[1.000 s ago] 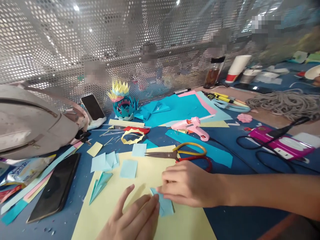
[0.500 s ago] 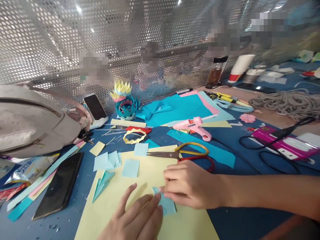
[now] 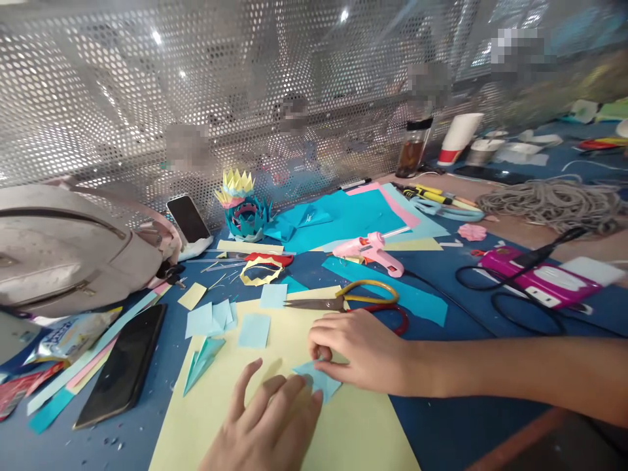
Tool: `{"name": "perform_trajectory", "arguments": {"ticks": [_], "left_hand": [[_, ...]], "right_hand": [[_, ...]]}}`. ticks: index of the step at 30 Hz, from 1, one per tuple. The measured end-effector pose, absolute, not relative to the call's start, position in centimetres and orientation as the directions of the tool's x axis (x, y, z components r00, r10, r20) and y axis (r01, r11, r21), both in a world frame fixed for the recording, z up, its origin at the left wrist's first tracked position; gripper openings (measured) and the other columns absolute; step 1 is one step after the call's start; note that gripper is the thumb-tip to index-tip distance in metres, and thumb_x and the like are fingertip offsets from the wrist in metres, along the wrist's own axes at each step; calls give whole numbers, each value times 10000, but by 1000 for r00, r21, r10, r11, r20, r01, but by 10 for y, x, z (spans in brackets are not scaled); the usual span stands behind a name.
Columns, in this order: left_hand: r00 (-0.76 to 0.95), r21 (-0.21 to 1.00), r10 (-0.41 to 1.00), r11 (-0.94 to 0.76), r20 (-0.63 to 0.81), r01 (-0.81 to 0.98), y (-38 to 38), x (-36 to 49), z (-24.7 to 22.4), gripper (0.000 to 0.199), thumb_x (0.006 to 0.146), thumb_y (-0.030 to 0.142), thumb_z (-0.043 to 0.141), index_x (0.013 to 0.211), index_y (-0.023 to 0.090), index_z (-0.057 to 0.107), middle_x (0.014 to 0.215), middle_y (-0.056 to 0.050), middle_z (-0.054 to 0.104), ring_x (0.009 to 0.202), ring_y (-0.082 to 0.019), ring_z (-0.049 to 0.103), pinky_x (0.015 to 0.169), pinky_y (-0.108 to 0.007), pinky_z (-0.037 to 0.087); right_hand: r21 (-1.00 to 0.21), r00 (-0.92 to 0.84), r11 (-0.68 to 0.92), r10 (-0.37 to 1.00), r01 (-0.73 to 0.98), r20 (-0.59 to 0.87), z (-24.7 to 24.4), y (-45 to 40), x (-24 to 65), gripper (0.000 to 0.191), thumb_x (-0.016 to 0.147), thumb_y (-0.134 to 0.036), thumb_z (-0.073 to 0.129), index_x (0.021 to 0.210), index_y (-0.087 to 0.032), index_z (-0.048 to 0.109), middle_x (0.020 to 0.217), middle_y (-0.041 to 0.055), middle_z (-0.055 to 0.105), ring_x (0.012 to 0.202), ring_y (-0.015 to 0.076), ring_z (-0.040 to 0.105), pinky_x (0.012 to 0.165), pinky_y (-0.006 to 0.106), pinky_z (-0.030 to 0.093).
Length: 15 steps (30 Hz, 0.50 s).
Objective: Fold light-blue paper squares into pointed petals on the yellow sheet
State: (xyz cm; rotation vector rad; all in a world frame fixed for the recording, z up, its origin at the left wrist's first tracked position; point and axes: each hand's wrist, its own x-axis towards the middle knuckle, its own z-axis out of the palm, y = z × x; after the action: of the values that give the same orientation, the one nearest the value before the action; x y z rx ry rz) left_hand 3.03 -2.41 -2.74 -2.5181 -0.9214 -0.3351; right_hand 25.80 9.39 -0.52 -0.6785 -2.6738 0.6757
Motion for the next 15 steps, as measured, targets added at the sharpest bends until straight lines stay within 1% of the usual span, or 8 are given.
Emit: {"name": "perform_trajectory", "arguments": {"ticks": [2,3,5,8,9,12,15], "left_hand": [[732,-297,565,-676,380,675,-25,33,-28,358,1056,214,436,1352,223,637,1170,-17,718,1069,-175,604,1266,-524,-49],[729,-284,566,-679,385,677,-26,34,-29,354,1062,226,428,1344,212,642,1155,-15,721,1070,-175,598,1268,-515,-48],[721,-256,566,-687,400,680,-26,34,-28,381,1073,353,434,1331,172,647,1148,-24,723,1080,-181,585,1273,-501,-49],[731,-242,554,-706,398,666,-25,33,-27,560,1027,557,466,1324,115,642,1150,-38,722,1079,-182,579,1278,-483,-57],[735,-251,552,-705,395,664,-25,32,-26,584,1013,580,480,1315,108,646,1159,-39,720,1076,-181,580,1280,-477,-59],[738,-291,554,-686,385,667,-26,30,-27,553,997,564,523,1278,112,671,1192,-45,714,1081,-190,581,1281,-469,-49],[698,-306,573,-635,430,710,-29,28,-30,526,993,563,523,1249,136,694,1192,-50,718,1104,-206,570,1283,-477,-18]], "right_hand": [[-504,-838,791,504,348,211,-7,93,258,121,813,-112,702,816,-208,627,791,-63,669,741,105,598,598,241,298],[-490,-834,803,499,341,237,-8,93,258,124,814,-101,691,815,-211,633,801,-62,672,742,103,600,593,243,295],[-444,-827,837,476,321,299,-11,93,258,110,821,-116,695,814,-217,652,828,-53,676,752,106,601,585,251,288],[-347,-821,897,406,274,402,-13,93,258,70,884,-179,685,831,-226,690,867,-32,673,766,111,592,584,265,284],[-307,-820,917,373,255,433,-14,93,258,96,917,-196,660,834,-226,699,875,-24,670,771,112,587,585,270,282],[-186,-824,962,269,201,499,-15,94,258,200,986,-202,572,841,-220,709,910,-3,670,793,122,569,597,279,288],[-93,-829,984,179,153,530,-18,96,258,231,1010,-176,523,870,-215,704,920,0,680,785,131,543,612,288,302]]}}
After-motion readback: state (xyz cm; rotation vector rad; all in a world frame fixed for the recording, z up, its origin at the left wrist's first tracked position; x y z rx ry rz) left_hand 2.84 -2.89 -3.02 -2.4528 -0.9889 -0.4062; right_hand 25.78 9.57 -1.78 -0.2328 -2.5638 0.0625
